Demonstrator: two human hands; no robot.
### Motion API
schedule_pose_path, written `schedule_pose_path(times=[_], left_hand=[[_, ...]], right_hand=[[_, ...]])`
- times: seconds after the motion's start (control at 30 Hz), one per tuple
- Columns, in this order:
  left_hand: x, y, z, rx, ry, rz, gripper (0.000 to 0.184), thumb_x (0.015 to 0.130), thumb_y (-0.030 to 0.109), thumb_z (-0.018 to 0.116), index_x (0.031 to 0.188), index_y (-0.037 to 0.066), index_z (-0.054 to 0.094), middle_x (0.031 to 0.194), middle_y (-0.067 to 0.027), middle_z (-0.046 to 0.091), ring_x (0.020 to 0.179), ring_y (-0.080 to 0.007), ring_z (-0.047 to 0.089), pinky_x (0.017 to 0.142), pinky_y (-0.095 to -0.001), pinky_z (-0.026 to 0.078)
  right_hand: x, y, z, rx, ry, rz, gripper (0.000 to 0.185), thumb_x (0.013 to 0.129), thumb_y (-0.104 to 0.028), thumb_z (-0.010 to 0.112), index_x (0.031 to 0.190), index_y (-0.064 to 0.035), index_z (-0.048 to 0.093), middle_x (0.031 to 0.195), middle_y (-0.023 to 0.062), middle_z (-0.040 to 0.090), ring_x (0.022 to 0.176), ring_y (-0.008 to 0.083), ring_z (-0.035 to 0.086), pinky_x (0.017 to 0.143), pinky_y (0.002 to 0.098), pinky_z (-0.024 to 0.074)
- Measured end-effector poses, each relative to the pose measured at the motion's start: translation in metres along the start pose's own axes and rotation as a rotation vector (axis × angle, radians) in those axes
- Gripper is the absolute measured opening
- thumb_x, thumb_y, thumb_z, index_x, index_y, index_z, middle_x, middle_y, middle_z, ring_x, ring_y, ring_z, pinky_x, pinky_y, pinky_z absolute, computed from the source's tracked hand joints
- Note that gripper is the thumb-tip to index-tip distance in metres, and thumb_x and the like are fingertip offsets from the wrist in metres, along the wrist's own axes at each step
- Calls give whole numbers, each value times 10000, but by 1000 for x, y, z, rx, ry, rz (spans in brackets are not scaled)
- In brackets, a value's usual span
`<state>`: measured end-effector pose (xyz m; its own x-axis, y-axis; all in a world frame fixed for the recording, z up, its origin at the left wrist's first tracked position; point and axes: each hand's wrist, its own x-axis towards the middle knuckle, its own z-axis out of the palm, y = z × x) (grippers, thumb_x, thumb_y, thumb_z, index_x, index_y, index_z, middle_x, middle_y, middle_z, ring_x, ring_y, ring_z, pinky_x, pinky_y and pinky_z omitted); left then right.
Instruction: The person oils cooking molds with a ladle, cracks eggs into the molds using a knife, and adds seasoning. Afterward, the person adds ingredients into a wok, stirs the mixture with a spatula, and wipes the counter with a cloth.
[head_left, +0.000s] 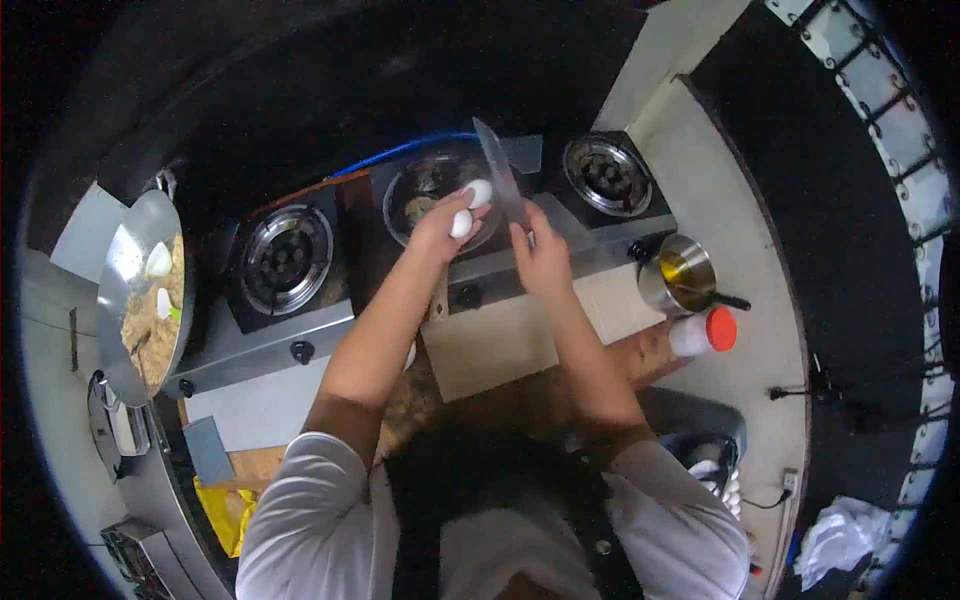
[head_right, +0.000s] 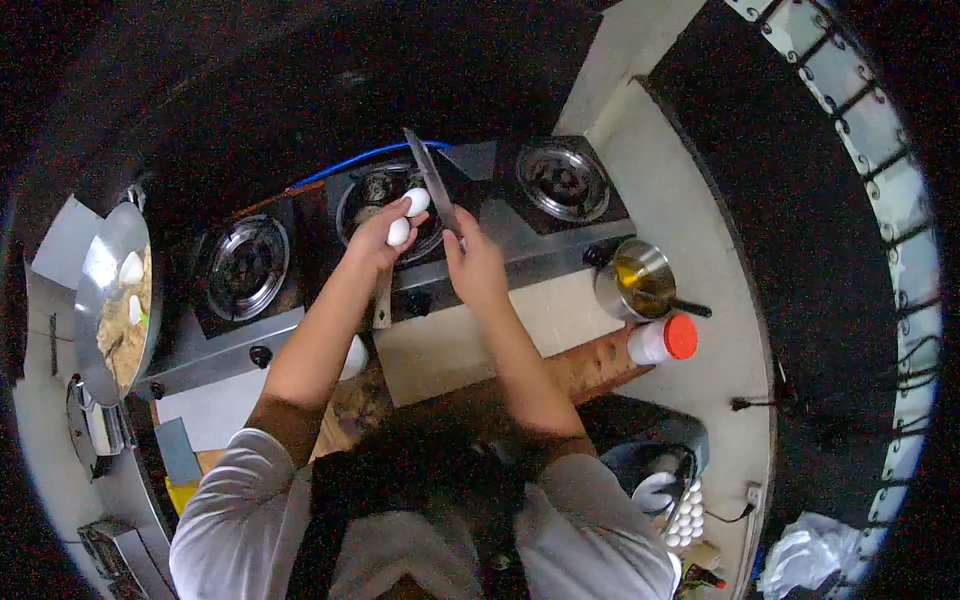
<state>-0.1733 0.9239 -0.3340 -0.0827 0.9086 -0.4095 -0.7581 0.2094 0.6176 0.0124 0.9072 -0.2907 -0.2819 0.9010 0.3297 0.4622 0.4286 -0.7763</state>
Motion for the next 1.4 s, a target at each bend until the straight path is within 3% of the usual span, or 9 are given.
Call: schedule_pose_path(times=[0.1, 0.33, 0.5, 0.63, 0.83, 1.03, 1.13, 1.33, 1.4], left_hand=[[32, 13, 1, 105, 32, 34, 319, 887, 233, 648, 1167, 96, 579, 1084, -68, 653, 920, -168, 661, 599, -251, 538], [81, 23, -9, 148, 25, 65, 307, 882, 257, 659, 1146, 112, 598, 1056, -30, 663, 909, -131, 646, 645, -247, 517], [89, 25, -12, 151, 49, 95, 295, 868, 274, 675, 1109, 115, 611, 1050, -29, 665, 897, -130, 644, 666, -255, 513], [95, 26, -13, 131, 82, 95, 355, 859, 233, 686, 1170, 90, 593, 1077, -46, 665, 914, -157, 648, 668, -281, 514], [102, 21, -17, 107, 103, 77, 372, 855, 232, 691, 1177, 76, 589, 1101, -60, 656, 920, -172, 649, 685, -301, 520], [98, 23, -19, 112, 117, 94, 286, 874, 268, 669, 1106, 107, 621, 1047, -33, 668, 887, -139, 655, 629, -251, 518], [99, 23, -19, 127, 72, 86, 305, 873, 277, 670, 1119, 103, 619, 1057, -31, 665, 892, -136, 652, 637, -248, 519], [100, 26, -23, 180, 136, 83, 307, 876, 276, 666, 1123, 99, 620, 1052, -28, 664, 891, -127, 648, 660, -245, 522], [101, 28, -24, 199, 120, 72, 308, 882, 266, 660, 1137, 100, 612, 1048, -28, 664, 881, -127, 650, 663, -252, 521]], right_hand=[[32, 17, 16, -57, -16, -94, 348, 926, -203, 525, 1256, -96, 502, 1036, 242, 629, 923, 430, 609, 753, 473, 492], [72, 51, 44, -283, -110, -56, 281, 931, -224, 512, 1163, -70, 545, 983, 230, 636, 863, 416, 621, 726, 479, 500], [91, 48, 46, -194, 106, -265, 250, 931, -215, 507, 1073, -19, 568, 965, 205, 637, 848, 389, 620, 702, 477, 500], [94, 32, 41, -88, 153, -208, 236, 930, -214, 505, 1066, -32, 570, 974, 201, 636, 866, 384, 617, 705, 470, 505], [97, 62, 57, -333, -109, -158, 219, 926, -196, 515, 1079, -47, 564, 939, 212, 632, 825, 403, 618, 691, 473, 503], [102, 50, 51, -165, 97, -228, 225, 927, -210, 505, 1049, -27, 555, 900, 226, 632, 811, 415, 615, 675, 502, 490], [98, 57, 58, -340, -128, -148, 205, 917, -182, 525, 1037, -18, 560, 871, 237, 631, 786, 418, 616, 665, 494, 493], [116, 58, 57, -102, -27, -133, 177, 895, -167, 567, 968, -6, 576, 834, 242, 634, 779, 419, 618, 640, 481, 473], [130, 54, 58, 5, -56, 47, 253, 836, -224, 665, 932, -1, 592, 824, 225, 644, 762, 394, 633, 637, 452, 474]])
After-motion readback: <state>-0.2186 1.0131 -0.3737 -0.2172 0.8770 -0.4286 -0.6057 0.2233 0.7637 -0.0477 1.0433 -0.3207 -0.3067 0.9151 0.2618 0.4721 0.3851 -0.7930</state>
